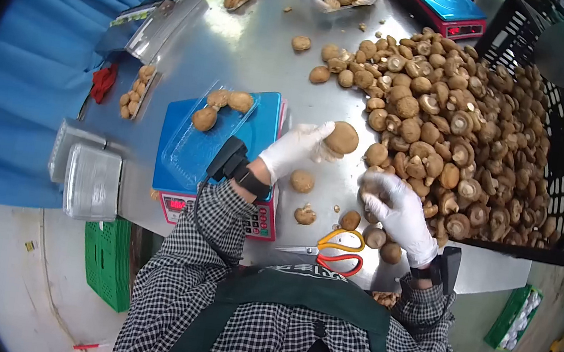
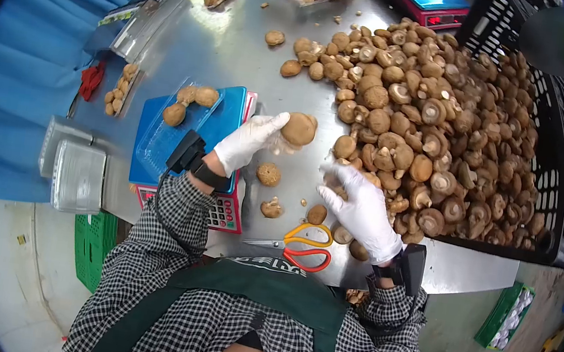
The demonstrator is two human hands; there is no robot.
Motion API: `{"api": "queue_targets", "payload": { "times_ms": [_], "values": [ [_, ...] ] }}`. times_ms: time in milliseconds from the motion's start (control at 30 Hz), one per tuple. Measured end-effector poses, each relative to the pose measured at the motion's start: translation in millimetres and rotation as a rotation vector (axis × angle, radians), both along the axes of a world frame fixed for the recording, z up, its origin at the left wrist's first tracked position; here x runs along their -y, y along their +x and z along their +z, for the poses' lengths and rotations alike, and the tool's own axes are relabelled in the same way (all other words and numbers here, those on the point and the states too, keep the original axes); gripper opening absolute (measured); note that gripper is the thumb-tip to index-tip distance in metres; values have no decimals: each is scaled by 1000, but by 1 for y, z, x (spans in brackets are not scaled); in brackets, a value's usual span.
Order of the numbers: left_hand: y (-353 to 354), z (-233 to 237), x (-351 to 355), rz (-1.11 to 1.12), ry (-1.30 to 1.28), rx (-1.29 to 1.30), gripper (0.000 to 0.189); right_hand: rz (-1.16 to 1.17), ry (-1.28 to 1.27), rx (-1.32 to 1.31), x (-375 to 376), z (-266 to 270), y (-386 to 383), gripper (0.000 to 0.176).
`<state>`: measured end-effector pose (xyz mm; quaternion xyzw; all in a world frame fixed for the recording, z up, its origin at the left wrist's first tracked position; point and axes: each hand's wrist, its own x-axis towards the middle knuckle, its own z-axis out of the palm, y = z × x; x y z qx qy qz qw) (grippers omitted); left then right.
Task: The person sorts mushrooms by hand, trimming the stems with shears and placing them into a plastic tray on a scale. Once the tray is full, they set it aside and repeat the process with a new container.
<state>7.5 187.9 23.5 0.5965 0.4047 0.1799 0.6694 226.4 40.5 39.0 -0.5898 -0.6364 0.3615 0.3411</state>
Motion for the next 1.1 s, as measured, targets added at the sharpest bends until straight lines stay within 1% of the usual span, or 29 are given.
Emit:
{"api": "queue_targets", "payload": {
  "times_ms": [33, 67, 100, 133, 167, 200, 233, 267, 300, 333, 367, 400, 433, 467, 500, 567, 600, 633, 667, 700, 767, 800, 833, 900, 933, 1000, 1033, 1067, 1100],
  "values": [
    [-5, 4, 9, 20, -3, 1, 57, -32, 58, -52, -8, -2, -6, 41],
    [-10, 8, 18, 38, -1, 16, 55, -62, 118, -42, -15, 5, -15, 49],
    [-13, 18, 29, 57, 1, 31, 54, -42, 113, -42, -20, 9, -24, 49],
    [-19, 31, 39, 4, 33, 33, 53, -6, 135, -33, -24, 12, -32, 50],
    [-26, 28, 49, -9, 9, -20, 54, 29, 157, -26, -27, 13, -38, 52],
    [-31, 34, 61, 24, 35, -52, 52, 100, 177, 4, -28, 6, -44, 53],
    [-36, 40, 73, 56, 60, -83, 49, 115, -143, -35, -24, 7, -50, 52],
    [-44, 17, 81, 114, 483, -142, 43, 166, -104, -127, -20, 2, -56, 51],
    [-48, 36, 93, 123, 290, -260, 49, 213, -67, -219, -19, 1, -63, 50],
    [-52, 39, 102, 106, 480, -258, 55, 197, -235, -303, -18, 8, -66, 49],
    [-55, 39, 109, 88, 670, -254, 63, 203, -243, -295, -18, 7, -70, 49],
    [-57, 37, 111, 98, 662, -249, 63, 203, -284, -326, -18, 3, -73, 49],
    [-59, 35, 113, 58, 718, -270, 68, 202, -325, -357, -18, 0, -76, 49],
    [-61, 34, 116, 18, 775, -293, 72, 287, -291, -360, -20, -1, -79, 48],
    [-65, 31, 117, 29, 772, -288, 72, 294, -295, -351, -22, 3, -81, 48],
    [-72, 24, 118, 77, 701, -312, 73, 314, -446, -379, -31, 15, -87, 45],
    [-76, 27, 117, 84, 704, -307, 73, 322, -278, -369, -39, 2, -88, 43],
    [-81, 34, 118, 104, 647, -290, 70, 280, -233, -222, -51, -6, -88, 36],
    [-87, 37, 118, 123, 590, -273, 67, 200, -152, -168, -63, -21, -88, 35],
    [-93, 37, 118, 127, 590, -270, 67, 119, -69, -115, -75, -37, -89, 34],
    [-105, 37, 116, 210, 500, -175, 61, -52, 227, 116, -94, -56, -92, 37],
    [-110, 40, 116, 214, 432, -153, 58, -140, 179, 323, -105, -61, -90, 44],
    [-114, 38, 116, 219, 432, -151, 58, -197, 269, 521, -115, -71, -87, 46],
    [-120, 33, 117, 251, 367, -87, 59, -185, 196, 663, -125, -81, -87, 46],
    [-122, 30, 116, 246, 369, -82, 59, -191, 196, 667, -131, -85, -84, 46],
    [-124, 26, 115, 243, 487, -150, 61, -18, 4, 804, -139, -85, -79, 45],
    [-124, 26, 113, 240, 487, -144, 61, -22, 3, 809, -139, -87, -76, 45],
    [-124, 26, 112, 232, 486, -143, 62, -67, -3, 468, -138, -90, -72, 43],
    [-125, 26, 111, 224, 482, -143, 62, -109, -11, 126, -134, -80, -77, 42]
  ]
}}
